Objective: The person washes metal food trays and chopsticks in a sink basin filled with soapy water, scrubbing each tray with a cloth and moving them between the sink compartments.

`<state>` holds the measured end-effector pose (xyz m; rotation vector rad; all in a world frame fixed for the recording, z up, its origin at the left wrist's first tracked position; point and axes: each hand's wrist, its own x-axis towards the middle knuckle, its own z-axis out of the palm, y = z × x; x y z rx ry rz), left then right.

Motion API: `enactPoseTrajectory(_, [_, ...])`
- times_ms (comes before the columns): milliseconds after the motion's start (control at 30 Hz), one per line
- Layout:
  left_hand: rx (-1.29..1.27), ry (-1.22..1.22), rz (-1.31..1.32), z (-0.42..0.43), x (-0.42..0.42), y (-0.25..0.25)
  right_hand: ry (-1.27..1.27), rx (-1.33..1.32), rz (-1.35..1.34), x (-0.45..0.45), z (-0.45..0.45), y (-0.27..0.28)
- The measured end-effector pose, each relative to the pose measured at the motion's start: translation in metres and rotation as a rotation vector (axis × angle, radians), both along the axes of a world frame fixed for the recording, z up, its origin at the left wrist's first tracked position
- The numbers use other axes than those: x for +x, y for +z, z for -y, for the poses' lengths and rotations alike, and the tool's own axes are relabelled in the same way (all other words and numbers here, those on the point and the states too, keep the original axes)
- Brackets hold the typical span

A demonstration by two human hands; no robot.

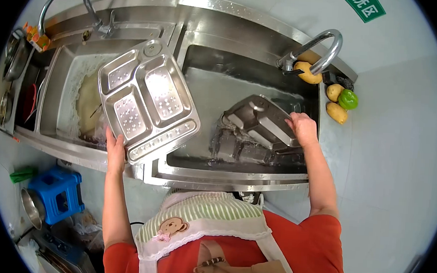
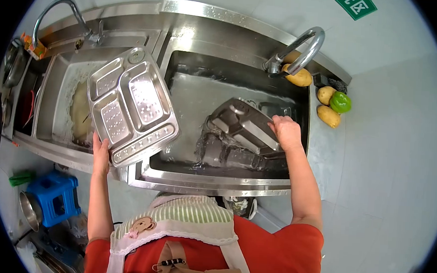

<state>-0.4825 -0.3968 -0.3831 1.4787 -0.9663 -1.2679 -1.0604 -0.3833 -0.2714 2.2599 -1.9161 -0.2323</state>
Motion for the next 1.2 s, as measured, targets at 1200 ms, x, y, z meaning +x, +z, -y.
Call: enactPoseTrajectory(1200, [0.103,-0.028,0.017,-0.005,0.027,-0.023,-0.586,-0.189,0.746,0.008,0.006,-0.099])
